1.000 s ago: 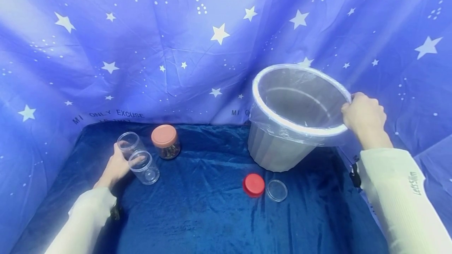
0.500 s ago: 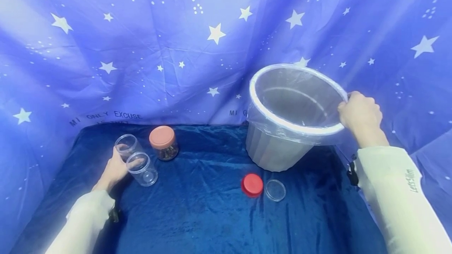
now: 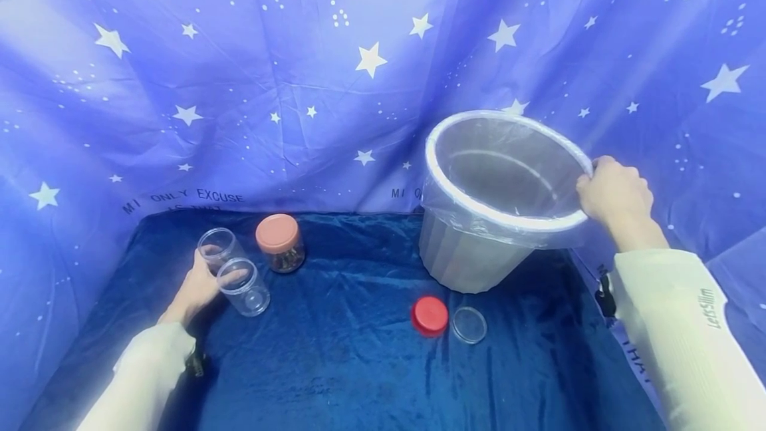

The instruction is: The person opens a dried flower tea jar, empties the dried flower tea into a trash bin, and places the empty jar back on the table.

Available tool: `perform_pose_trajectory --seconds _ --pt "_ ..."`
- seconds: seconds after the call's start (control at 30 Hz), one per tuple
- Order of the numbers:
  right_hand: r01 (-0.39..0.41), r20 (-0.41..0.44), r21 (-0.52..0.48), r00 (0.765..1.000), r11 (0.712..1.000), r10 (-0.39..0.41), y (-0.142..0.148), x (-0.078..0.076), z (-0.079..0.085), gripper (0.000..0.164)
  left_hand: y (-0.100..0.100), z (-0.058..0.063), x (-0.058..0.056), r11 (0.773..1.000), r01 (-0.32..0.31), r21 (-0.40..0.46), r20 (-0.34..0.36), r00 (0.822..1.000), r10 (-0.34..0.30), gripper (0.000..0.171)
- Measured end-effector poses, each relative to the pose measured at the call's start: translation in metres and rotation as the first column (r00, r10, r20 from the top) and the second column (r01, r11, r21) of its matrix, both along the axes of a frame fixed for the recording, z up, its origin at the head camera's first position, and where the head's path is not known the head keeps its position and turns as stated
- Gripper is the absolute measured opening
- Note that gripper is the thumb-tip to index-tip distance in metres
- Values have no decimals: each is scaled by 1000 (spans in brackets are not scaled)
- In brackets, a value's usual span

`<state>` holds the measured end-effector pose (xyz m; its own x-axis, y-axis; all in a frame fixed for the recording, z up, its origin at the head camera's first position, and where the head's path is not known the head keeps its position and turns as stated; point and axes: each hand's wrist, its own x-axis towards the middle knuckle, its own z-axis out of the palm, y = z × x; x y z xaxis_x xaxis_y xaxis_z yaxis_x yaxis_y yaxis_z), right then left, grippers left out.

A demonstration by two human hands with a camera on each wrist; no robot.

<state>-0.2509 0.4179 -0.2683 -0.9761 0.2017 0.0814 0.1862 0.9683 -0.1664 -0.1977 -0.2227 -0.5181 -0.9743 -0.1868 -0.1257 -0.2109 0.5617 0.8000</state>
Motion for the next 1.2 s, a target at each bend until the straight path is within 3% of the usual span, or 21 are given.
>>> perform_pose_trajectory --seconds 0.2,0.53,0.77,1.0,1.2 --pt "2 -3 -34 1000 999 -2 1 1 1 63 -3 1 0 1000 22 6 11 1000 -22 98" --pt "-53 -87 -174 996 983 38 7 4 -5 65 -4 2 0 1000 24 7 -1 1000 -24 100" --pt "-69 -82 -226 995 972 52 12 5 -3 69 -4 2 1 999 40 -3 -18 999 -40 97" --pt "-71 -70 -241 996 968 55 14 6 -3 71 -8 3 3 997 76 -24 -7 997 -76 97" --pt "-54 -49 -309 998 949 41 17 9 -2 75 -16 2 6 989 142 -50 -67 987 -145 99"
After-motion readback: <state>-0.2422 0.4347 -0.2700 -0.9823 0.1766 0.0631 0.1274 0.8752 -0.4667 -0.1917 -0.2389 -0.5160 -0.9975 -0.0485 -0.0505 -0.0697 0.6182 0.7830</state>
